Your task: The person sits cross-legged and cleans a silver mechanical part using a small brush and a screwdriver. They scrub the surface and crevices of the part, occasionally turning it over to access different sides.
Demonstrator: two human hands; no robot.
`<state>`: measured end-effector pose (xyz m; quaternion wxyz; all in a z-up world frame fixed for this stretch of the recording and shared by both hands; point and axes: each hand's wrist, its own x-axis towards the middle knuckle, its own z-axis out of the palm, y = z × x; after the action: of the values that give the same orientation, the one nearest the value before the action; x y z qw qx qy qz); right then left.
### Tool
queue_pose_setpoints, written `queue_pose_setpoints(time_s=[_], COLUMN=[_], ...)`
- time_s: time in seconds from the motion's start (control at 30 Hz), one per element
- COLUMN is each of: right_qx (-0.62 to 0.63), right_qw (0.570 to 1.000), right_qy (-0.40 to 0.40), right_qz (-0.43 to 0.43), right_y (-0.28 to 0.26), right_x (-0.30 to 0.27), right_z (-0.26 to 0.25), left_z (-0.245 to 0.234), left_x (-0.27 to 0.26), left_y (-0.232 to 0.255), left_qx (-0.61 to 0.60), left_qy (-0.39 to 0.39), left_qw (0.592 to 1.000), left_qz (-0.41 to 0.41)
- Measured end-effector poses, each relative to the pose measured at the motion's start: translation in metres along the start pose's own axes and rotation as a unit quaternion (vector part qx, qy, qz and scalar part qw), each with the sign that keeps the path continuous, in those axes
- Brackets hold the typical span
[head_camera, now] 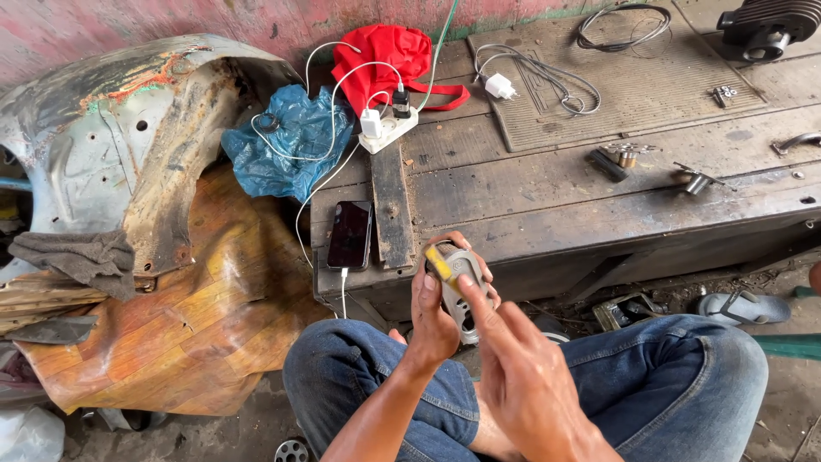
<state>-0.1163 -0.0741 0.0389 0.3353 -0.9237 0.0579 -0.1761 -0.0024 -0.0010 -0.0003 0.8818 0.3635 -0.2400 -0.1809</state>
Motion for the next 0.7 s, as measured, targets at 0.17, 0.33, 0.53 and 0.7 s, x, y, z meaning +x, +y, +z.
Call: queue_pose_setpoints(time_s=[0.17,0.33,0.53,0.7], right_qx=[-0.006,-0.007,-0.016,-0.019], right_qw=[1.0,0.999,0.999,0.999], right_qy=[0.014,0.051,0.043,0.03], right_qz=[0.013,-0.007,0.007,0.018], right_y=[-0.001,0.001,0.001,0.002], right_x=[0.004,0.005,0.004,0.007], right_z=[-0.004,-0.003,-0.003,-0.006], left_z=[-0.012,-0.021,-0.023,-0.032], left_x=[-0.003,-0.006,-0.006,-0.009], left_y=[-0.012,-0.02,-0.022,-0.03], left_qx=[0.045,0.093,0.125,0.164], left_qy=[0.048,0.081,0.086,0.093], left_qw=[0.998,0.992,0.988,0.982], left_qz=[-0.021,0.005,0.004,0.005])
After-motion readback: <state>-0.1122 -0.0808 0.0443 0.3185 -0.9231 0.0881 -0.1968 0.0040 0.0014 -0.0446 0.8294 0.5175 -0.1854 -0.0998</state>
